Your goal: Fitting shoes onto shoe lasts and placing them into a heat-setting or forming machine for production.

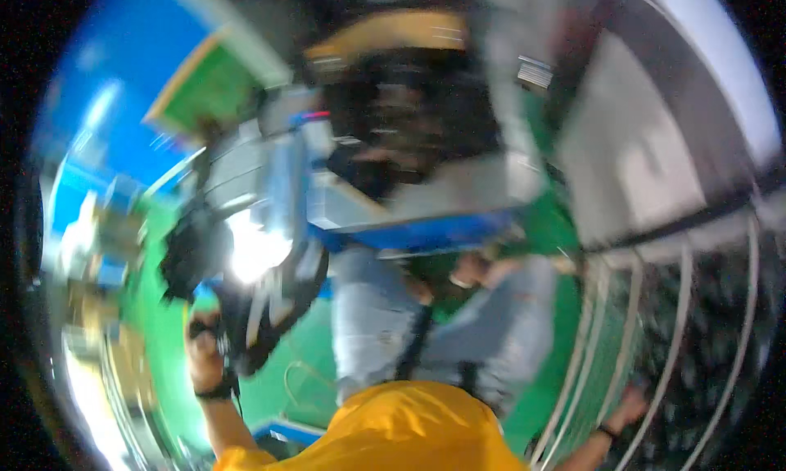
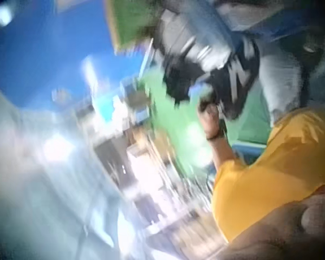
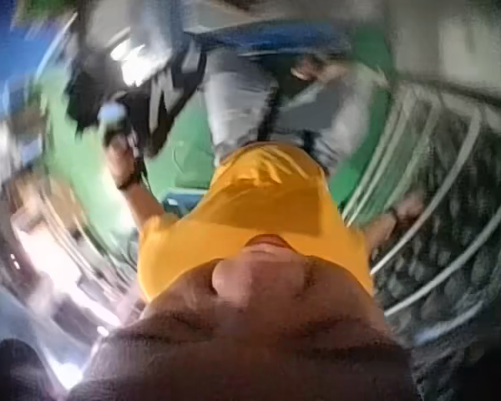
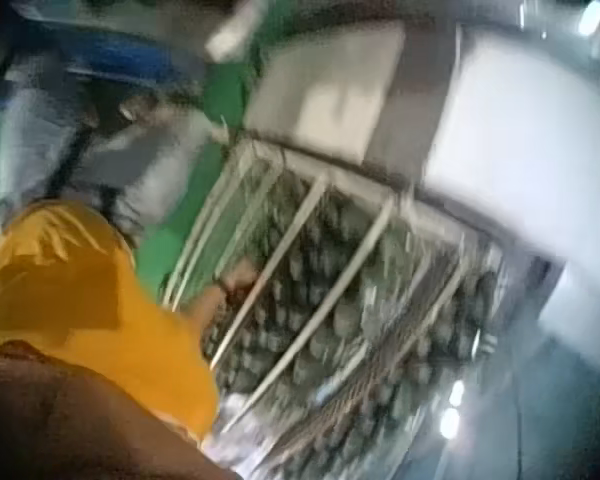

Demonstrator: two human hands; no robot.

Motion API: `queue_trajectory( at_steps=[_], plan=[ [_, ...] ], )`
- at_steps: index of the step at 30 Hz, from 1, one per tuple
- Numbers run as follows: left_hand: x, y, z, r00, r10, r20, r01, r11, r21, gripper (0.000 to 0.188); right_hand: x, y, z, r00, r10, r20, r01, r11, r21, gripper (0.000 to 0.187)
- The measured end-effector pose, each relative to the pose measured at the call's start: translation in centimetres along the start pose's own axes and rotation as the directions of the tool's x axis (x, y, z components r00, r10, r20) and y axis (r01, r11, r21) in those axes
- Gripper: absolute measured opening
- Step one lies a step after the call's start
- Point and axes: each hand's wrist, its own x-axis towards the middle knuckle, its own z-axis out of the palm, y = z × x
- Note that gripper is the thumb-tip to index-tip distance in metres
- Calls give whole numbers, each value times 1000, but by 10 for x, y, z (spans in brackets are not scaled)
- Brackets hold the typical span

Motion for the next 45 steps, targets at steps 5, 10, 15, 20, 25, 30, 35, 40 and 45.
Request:
queue_trajectory(
  at_steps=[5,10,15,20,25,30,35,40,45],
  plan=[
    [57,44,-75,986,159,44,-162,985,62,31,-1,-183,26,902,-74,426,17,990,137,62],
    [150,20,-125,975,-209,71,-5,300,954,39,-81,-411,-51,628,-565,535,455,824,337,44],
    [173,-12,-91,991,-114,64,-52,109,993,52,-105,-477,-57,350,-649,675,620,701,352,45],
    [92,-2,-96,998,36,54,-62,295,953,45,-136,-535,-67,164,-626,763,720,605,342,45],
    [-90,34,-109,991,45,-126,80,552,830,35,-160,-548,-28,-15,-837,548,767,342,543,47],
    [-319,99,-127,839,23,-543,488,408,772,37,-216,-590,-52,-268,-796,543,692,233,684,47],
    [-480,167,-120,325,163,-932,938,67,339,37,-253,-612,-65,-477,-790,386,636,-6,772,45],
    [-675,138,-188,40,770,-637,983,-145,-113,51,-262,-614,-51,-501,-804,320,548,-9,836,44],
    [-622,109,-278,-478,470,-742,878,226,-422,49,-239,-591,-50,-345,-811,472,727,87,681,43]
  ],
)
